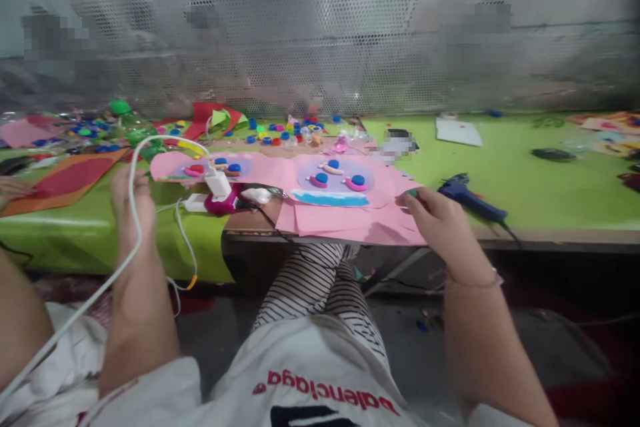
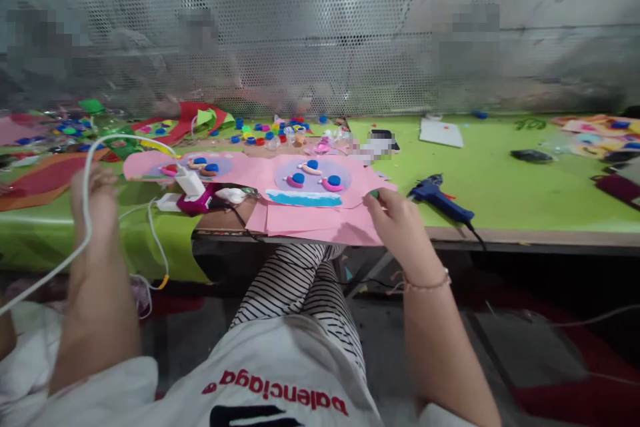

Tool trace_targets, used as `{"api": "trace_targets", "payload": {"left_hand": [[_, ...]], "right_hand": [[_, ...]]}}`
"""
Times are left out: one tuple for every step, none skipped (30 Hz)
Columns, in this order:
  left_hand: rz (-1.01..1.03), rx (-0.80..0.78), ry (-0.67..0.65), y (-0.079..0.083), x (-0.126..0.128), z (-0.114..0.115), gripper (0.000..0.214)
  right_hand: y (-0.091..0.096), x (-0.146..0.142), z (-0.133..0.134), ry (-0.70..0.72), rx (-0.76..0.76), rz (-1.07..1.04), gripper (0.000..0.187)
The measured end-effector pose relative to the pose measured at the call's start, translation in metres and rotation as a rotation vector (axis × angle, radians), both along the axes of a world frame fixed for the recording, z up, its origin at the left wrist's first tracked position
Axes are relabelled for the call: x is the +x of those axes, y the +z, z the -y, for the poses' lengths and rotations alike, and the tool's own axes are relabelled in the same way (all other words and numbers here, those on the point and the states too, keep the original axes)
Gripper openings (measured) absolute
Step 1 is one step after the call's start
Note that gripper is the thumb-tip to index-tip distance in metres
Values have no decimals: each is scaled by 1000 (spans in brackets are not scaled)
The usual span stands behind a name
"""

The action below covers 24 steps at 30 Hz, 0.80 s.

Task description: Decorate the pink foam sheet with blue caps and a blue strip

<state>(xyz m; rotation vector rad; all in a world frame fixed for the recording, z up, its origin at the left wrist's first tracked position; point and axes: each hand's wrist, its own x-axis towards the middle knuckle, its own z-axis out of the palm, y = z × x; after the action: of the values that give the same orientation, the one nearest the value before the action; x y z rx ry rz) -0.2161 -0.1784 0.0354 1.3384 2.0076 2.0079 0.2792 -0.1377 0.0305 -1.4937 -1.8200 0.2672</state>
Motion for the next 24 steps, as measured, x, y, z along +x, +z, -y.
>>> {"api": "trace_targets", "payload": {"left_hand": [[41, 141, 155, -13, 21, 13, 20], [69, 262, 278, -27, 48, 26, 19], [68, 377, 381, -40, 79, 38, 17], [42, 466, 391, -51, 113, 49, 16], [41, 550, 312, -61, 148, 57, 16], [85, 523, 109, -68, 182, 64, 18], [149, 434, -137, -72, 213, 68, 23], [238, 351, -360, -74, 241, 71, 36], [339, 279, -537, -73, 263, 71, 45], [439, 242, -640, -72, 279, 70, 49], [518, 186, -697, -70, 291, 68, 50], [581, 144, -716, -67, 297, 64, 50], [628, 120, -707, -65, 299, 61, 49], [658, 110, -691, -63, 298, 57, 49], [677, 117, -680, -61, 296, 54, 51], [687, 139, -682, -60, 292, 51, 53], [690, 167, -695, -58, 288, 48, 55], [683, 197, -713, -55, 285, 45, 57], [666, 224, -726, -53, 283, 44, 58], [643, 245, -730, -51, 281, 43, 60], [620, 254, -727, -49, 281, 44, 61], [597, 250, -725, -48, 282, 46, 63], [584, 230, -728, -49, 284, 49, 65], [589, 197, -741, -51, 287, 52, 67]], "right_hand": [[-1, -3, 12, 28, 21, -31, 30], [-4, -8, 23, 61, 46, -68, 30], [-9, -14, 34, 98, 67, -107, 29], [-14, -22, 44, 134, 76, -136, 28], [-21, -32, 54, 180, 70, -152, 28], [-28, -42, 63, 241, 79, -165, 28], [-36, -54, 71, 300, 97, -173, 30], [-43, -65, 78, 345, 120, -184, 34], [-50, -77, 84, 394, 129, -189, 38], [-57, -88, 88, 448, 126, -182, 42], [-62, -97, 92, 496, 117, -171, 46], [-66, -104, 94, 538, 127, -168, 51], [-69, -110, 96, 573, 124, -168, 56], [-71, -114, 96, 611, 113, -167, 62], [-73, -116, 97, 652, 100, -169, 67], [-73, -117, 98, 694, 83, -174, 72], [-73, -116, 99, 738, 70, -183, 75], [-73, -115, 101, 781, 60, -197, 76], [-72, -113, 103, 818, 53, -217, 76], [-70, -111, 105, 847, 43, -237, 75], [-69, -109, 108, 869, 30, -252, 72], [-67, -108, 110, 881, 13, -258, 70], [-65, -108, 112, 882, -1, -257, 68], [-63, -108, 112, 869, -6, -248, 67]]}}
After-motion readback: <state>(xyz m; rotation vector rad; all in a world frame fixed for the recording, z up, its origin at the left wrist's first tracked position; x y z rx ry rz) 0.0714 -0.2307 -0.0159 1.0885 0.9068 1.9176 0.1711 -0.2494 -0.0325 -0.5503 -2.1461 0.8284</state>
